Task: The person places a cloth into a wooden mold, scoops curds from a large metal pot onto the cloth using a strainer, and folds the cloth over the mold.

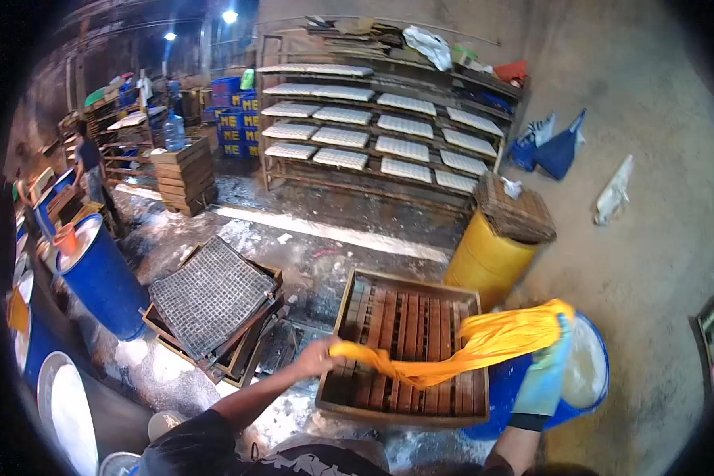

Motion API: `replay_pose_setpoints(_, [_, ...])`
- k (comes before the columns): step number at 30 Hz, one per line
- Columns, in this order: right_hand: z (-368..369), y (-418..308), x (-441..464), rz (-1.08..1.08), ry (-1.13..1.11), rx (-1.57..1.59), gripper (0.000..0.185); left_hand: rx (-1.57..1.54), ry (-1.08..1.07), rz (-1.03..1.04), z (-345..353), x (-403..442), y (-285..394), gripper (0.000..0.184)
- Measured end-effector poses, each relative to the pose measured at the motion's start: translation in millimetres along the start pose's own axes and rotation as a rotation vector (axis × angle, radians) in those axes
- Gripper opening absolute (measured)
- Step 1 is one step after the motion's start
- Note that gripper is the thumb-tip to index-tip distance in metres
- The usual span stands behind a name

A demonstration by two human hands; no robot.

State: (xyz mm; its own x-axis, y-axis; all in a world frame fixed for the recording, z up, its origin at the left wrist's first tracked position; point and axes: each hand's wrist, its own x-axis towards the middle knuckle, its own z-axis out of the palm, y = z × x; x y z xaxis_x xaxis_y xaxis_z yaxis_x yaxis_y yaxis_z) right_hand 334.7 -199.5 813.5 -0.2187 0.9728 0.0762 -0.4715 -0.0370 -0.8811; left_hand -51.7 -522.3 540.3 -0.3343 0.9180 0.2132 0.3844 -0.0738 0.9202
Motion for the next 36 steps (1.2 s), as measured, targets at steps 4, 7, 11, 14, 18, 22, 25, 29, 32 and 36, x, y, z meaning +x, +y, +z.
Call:
replay_pose_setpoints(4, [-24, -92, -113, -0.130, 0.063, -0.044, 0.055, -0.490, 0.083, 0.027, -29, 33, 29, 0.019])
replay_pose_setpoints(7, [-104, -118, -162, -0.071, 0.170, -0.049, 0.059, -1.026, -0.030, -0.041, -45, 46, 97, 0.032])
replay_pose_setpoints(11, [-161, -77, -229, -0.021, 0.507, -0.117, 0.039, -1.225, -0.318, 0.113, -33, 75, 161, 0.040])
replay_pose_setpoints(14, [-235, -18, -252, -0.029, 0.658, -0.063, 0.025, -1.247, -0.467, 0.101, 7, 82, 196, 0.034])
replay_pose_setpoints(18, [-264, 35, -287, 0.303, 0.915, -0.190, 0.028, -1.099, -0.442, 0.190, 73, 75, 252, 0.030])
replay_pose_setpoints(22, [-326, 102, -297, 0.114, 0.811, -0.890, 0.018, -1.107, -0.536, 0.244, 122, 56, 298, 0.030])
replay_pose_setpoints(25, [-186, 90, -322, -0.357, 0.518, -0.862, 0.057, -1.079, -0.710, 0.121, 170, 35, 329, 0.027])
replay_pose_setpoints(29, [-65, 40, -357, -0.333, 0.348, -0.885, 0.044, -0.929, -0.964, 0.200, 238, -19, 349, 0.022])
replay_pose_setpoints(32, [-83, 10, -365, 0.000, 0.381, -0.773, 0.037, -0.784, -0.952, 0.294, 262, -31, 345, 0.019])
replay_pose_setpoints(36, [-109, 40, -375, -0.160, 0.205, -0.859, 0.040, -0.724, -0.879, 0.436, 256, -35, 357, 0.020])
